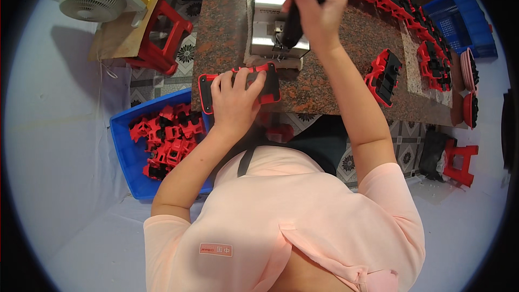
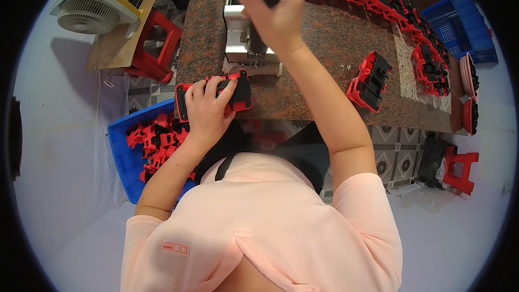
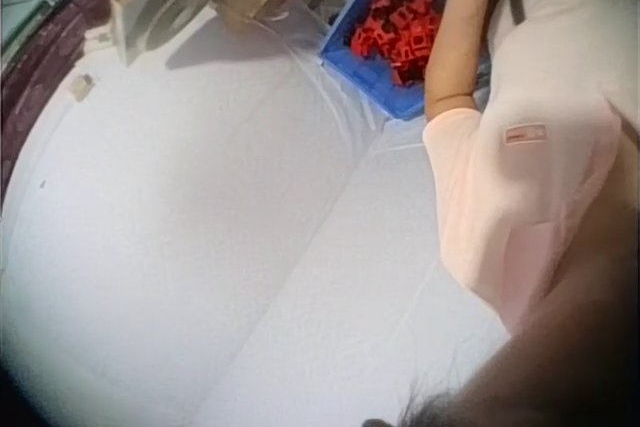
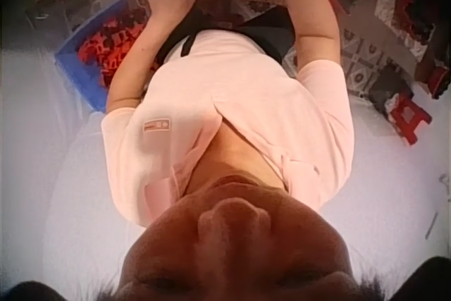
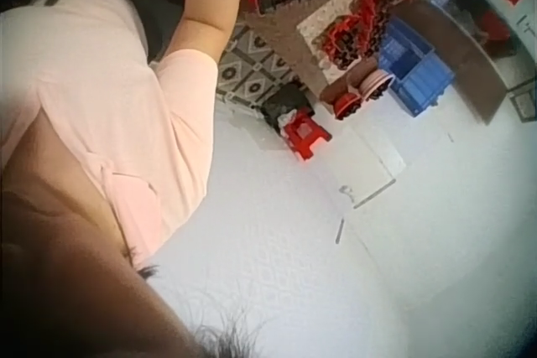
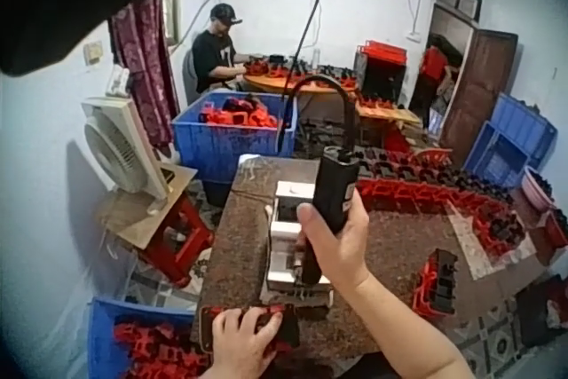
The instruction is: The person fastens screws into red and black plastic housings using an electric screwdriver.
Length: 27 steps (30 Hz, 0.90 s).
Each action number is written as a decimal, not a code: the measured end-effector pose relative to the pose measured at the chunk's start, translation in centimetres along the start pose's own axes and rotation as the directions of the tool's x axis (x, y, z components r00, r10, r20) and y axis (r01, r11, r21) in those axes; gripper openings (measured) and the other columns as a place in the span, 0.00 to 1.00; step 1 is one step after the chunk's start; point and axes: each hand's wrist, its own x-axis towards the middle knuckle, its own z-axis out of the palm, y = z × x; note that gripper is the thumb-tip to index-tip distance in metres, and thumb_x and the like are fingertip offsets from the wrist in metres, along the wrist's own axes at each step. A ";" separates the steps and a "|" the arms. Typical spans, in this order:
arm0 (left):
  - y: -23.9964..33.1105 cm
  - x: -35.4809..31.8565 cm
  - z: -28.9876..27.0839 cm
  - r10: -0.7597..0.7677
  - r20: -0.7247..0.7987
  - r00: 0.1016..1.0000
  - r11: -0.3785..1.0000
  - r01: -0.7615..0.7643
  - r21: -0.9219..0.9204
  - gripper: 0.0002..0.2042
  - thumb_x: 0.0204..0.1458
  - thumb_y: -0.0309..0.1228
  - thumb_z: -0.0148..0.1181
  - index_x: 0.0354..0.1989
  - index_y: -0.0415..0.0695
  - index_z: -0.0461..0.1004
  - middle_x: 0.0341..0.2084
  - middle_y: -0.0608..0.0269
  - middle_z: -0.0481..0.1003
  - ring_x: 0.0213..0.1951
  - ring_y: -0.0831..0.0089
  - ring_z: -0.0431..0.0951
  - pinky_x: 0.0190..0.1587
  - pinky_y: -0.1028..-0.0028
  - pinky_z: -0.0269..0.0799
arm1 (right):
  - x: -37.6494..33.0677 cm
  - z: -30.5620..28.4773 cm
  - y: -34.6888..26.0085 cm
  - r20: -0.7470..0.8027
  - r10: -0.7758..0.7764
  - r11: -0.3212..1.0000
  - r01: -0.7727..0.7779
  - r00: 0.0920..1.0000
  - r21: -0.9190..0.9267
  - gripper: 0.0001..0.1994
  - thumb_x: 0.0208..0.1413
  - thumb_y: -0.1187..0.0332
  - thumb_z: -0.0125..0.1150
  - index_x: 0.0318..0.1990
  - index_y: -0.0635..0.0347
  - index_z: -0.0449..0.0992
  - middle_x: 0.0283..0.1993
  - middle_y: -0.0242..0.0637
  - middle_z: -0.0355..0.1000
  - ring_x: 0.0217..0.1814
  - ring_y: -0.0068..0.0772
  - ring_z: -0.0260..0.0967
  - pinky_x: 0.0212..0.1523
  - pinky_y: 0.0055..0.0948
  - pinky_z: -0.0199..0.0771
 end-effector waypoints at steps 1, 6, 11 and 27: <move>0.0 -0.1 0.1 0.005 -0.016 1.000 1.000 -0.005 -0.012 0.37 0.29 0.30 0.74 0.57 0.55 0.71 0.49 0.60 0.68 0.52 0.56 0.67 0.54 0.55 0.60 | 0.4 -0.1 -1.5 0.024 -0.086 0.996 0.086 0.996 -0.007 0.17 0.59 0.58 0.65 0.40 0.60 0.66 0.25 0.32 0.70 0.22 0.22 0.69 0.22 0.26 0.70; -0.1 -0.1 0.5 -0.003 -0.029 1.000 1.000 0.003 -0.018 0.37 0.29 0.31 0.74 0.57 0.55 0.71 0.50 0.59 0.68 0.52 0.55 0.66 0.55 0.54 0.60 | -0.4 -0.9 -0.9 0.041 -0.263 0.965 0.263 0.964 0.013 0.16 0.55 0.68 0.68 0.42 0.63 0.66 0.28 0.33 0.72 0.27 0.21 0.70 0.29 0.22 0.72; -0.2 0.1 0.4 0.017 -0.032 0.999 0.999 -0.018 -0.033 0.38 0.29 0.30 0.74 0.58 0.55 0.71 0.50 0.59 0.68 0.52 0.55 0.66 0.56 0.53 0.60 | -1.4 -0.3 0.1 -0.003 -0.313 0.949 0.313 0.950 0.045 0.16 0.59 0.65 0.63 0.44 0.65 0.65 0.29 0.39 0.73 0.26 0.27 0.72 0.28 0.26 0.75; -0.2 0.2 0.6 0.003 -0.043 0.999 1.000 -0.004 -0.029 0.37 0.30 0.30 0.73 0.58 0.55 0.71 0.50 0.60 0.68 0.52 0.55 0.66 0.55 0.54 0.60 | -2.9 -0.3 -5.5 0.082 -0.012 0.984 -0.003 0.997 0.179 0.19 0.57 0.56 0.65 0.39 0.64 0.68 0.24 0.36 0.72 0.23 0.22 0.70 0.23 0.21 0.68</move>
